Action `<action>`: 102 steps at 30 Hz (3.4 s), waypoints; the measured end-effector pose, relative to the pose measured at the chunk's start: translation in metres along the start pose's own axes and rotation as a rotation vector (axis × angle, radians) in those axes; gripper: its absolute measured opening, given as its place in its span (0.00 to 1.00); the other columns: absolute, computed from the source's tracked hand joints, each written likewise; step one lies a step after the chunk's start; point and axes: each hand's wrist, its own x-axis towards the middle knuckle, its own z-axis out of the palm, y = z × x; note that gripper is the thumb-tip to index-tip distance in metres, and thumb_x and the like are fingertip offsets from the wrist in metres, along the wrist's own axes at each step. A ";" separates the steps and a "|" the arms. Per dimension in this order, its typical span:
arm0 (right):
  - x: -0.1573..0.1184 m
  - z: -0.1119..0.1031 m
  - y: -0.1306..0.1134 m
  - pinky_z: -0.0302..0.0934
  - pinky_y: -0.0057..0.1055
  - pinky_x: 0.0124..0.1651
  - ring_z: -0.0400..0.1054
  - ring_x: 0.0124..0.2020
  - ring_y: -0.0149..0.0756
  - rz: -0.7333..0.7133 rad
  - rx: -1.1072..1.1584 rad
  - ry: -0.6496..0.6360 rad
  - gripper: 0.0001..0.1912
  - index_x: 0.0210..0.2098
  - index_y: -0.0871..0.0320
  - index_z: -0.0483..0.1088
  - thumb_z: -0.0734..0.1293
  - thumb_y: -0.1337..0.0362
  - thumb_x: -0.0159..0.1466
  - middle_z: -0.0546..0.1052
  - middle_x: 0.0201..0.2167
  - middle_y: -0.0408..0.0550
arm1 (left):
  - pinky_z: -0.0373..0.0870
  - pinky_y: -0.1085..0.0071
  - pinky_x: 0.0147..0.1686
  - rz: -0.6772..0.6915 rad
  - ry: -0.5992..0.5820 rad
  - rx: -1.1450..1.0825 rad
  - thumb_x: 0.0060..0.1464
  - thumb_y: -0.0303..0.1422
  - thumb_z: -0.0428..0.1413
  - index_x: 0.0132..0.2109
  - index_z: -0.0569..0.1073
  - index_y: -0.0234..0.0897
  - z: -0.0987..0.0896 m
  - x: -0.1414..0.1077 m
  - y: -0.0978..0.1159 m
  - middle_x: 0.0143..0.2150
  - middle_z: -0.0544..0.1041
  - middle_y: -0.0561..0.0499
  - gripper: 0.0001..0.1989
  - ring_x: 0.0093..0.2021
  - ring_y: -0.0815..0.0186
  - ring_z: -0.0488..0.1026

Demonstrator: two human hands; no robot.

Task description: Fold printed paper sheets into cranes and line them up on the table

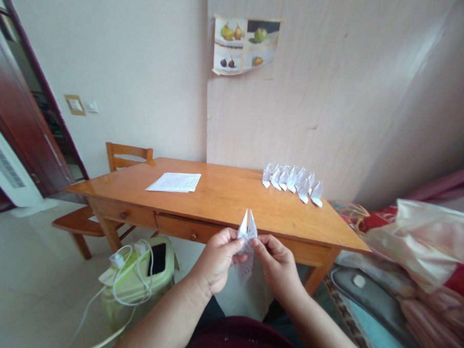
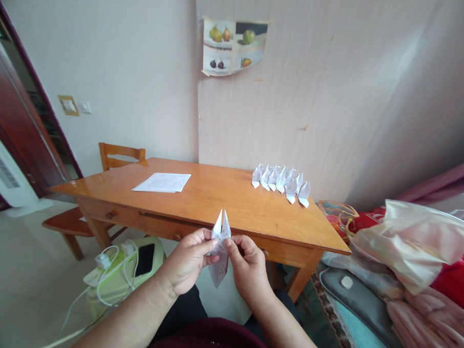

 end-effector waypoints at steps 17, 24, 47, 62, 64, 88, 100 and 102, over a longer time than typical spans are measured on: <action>-0.008 0.002 -0.018 0.62 0.33 0.38 0.66 0.33 0.36 -0.020 -0.005 -0.005 0.12 0.35 0.56 0.74 0.70 0.53 0.64 0.75 0.30 0.45 | 0.71 0.64 0.49 -0.021 -0.113 -0.081 0.50 0.36 0.68 0.44 0.82 0.33 0.002 -0.010 0.007 0.47 0.81 0.41 0.15 0.46 0.60 0.76; -0.006 0.007 -0.026 0.60 0.32 0.34 0.65 0.30 0.35 -0.010 -0.033 0.042 0.14 0.37 0.56 0.72 0.73 0.52 0.61 0.74 0.30 0.45 | 0.70 0.61 0.52 0.012 -0.166 -0.031 0.54 0.39 0.65 0.47 0.81 0.33 0.004 -0.011 0.005 0.46 0.81 0.41 0.16 0.47 0.57 0.76; 0.000 0.007 -0.030 0.60 0.33 0.39 0.65 0.32 0.35 -0.034 0.022 0.054 0.12 0.31 0.55 0.75 0.72 0.53 0.62 0.75 0.30 0.44 | 0.71 0.64 0.45 -0.013 -0.147 0.077 0.51 0.40 0.67 0.45 0.82 0.33 0.004 -0.013 0.010 0.43 0.81 0.41 0.17 0.43 0.59 0.75; 0.001 0.006 -0.040 0.59 0.31 0.39 0.66 0.31 0.34 0.130 0.180 -0.161 0.11 0.32 0.55 0.79 0.72 0.54 0.61 0.76 0.29 0.42 | 0.72 0.64 0.44 -0.052 -0.193 0.107 0.50 0.42 0.68 0.47 0.83 0.36 0.006 -0.015 0.007 0.42 0.81 0.42 0.19 0.43 0.58 0.76; 0.001 0.006 -0.041 0.60 0.31 0.39 0.67 0.31 0.34 0.166 0.243 -0.158 0.10 0.32 0.55 0.79 0.73 0.55 0.60 0.77 0.29 0.42 | 0.72 0.64 0.44 -0.050 -0.192 0.113 0.51 0.41 0.67 0.47 0.83 0.36 0.006 -0.015 0.007 0.43 0.81 0.42 0.18 0.43 0.59 0.76; 0.019 -0.013 -0.045 0.57 0.34 0.42 0.71 0.44 0.41 0.160 0.136 0.086 0.17 0.43 0.54 0.80 0.71 0.49 0.62 0.81 0.41 0.50 | 0.60 0.71 0.36 -0.041 0.051 0.153 0.52 0.43 0.65 0.47 0.81 0.39 -0.013 0.000 -0.001 0.44 0.81 0.46 0.18 0.38 0.67 0.71; -0.001 -0.013 -0.027 0.55 0.29 0.32 0.60 0.27 0.31 0.067 -0.076 -0.100 0.17 0.32 0.57 0.70 0.69 0.49 0.65 0.69 0.25 0.41 | 0.66 0.69 0.36 0.071 0.088 0.088 0.49 0.42 0.67 0.46 0.82 0.32 -0.013 0.005 -0.002 0.38 0.82 0.43 0.21 0.32 0.66 0.72; -0.003 -0.011 -0.026 0.52 0.29 0.29 0.58 0.26 0.30 0.058 -0.138 -0.131 0.17 0.32 0.57 0.70 0.70 0.49 0.64 0.67 0.23 0.40 | 0.67 0.70 0.35 0.088 0.088 0.076 0.49 0.42 0.67 0.44 0.82 0.31 -0.010 0.003 -0.001 0.36 0.81 0.43 0.20 0.31 0.66 0.72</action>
